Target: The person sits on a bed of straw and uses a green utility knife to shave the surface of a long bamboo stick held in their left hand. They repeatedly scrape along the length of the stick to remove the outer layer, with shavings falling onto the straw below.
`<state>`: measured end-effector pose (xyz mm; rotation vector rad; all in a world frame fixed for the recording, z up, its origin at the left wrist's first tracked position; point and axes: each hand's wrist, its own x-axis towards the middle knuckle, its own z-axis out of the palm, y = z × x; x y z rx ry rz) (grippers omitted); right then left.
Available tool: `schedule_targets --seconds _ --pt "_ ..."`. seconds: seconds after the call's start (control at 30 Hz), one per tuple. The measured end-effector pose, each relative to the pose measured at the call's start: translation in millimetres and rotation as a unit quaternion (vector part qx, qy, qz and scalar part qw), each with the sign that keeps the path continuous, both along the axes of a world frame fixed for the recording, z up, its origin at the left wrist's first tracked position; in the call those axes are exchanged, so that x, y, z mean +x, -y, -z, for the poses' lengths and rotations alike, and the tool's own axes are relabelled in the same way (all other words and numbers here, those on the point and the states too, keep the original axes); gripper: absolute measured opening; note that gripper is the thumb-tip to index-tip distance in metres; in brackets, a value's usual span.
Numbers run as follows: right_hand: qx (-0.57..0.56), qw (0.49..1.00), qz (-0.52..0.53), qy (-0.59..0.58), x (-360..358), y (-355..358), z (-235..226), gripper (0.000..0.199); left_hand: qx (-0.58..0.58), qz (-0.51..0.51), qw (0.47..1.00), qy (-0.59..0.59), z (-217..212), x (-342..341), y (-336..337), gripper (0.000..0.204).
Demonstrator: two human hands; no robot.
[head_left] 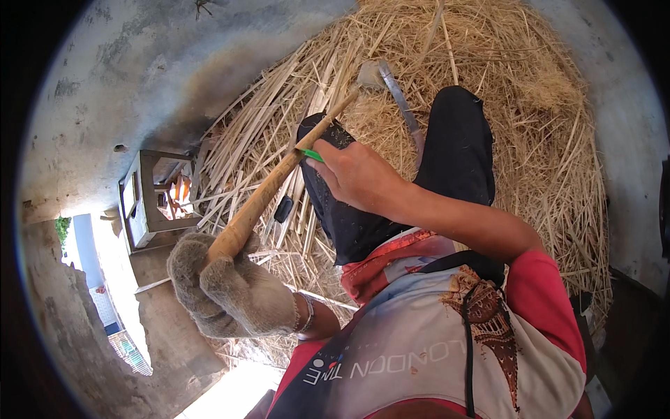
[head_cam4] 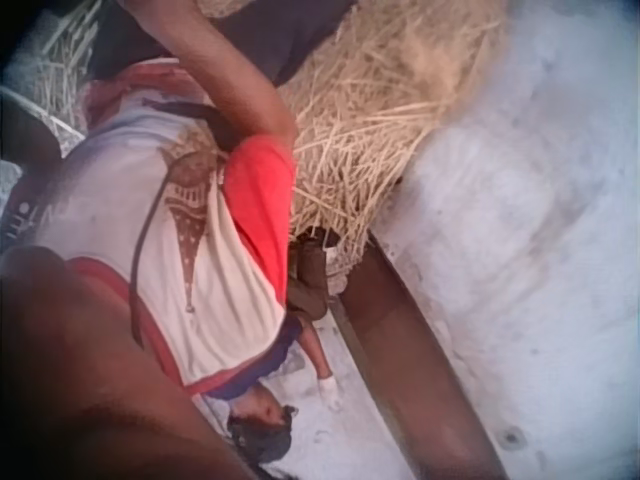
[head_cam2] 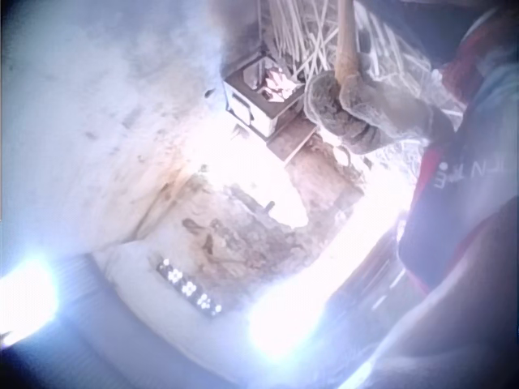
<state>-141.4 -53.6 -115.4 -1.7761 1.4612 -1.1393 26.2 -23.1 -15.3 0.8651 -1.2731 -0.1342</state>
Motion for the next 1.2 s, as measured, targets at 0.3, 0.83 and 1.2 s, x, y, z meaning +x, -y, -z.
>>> schedule_targets --seconds 0.3,0.83,1.2 --pt "0.024 0.999 0.017 -0.032 0.2 13.5 33.0 0.026 -0.002 -0.075 0.997 0.034 -12.0 -24.6 5.4 0.028" --pt "0.287 0.917 0.147 -0.233 -105.0 61.2 232.1 0.026 0.0 -0.062 0.998 0.029 -20.4 -21.4 15.6 0.025" --pt "0.068 0.997 0.024 -0.001 -30.1 34.8 84.4 0.022 0.012 0.049 0.999 0.01 -12.3 -13.5 18.6 0.034"
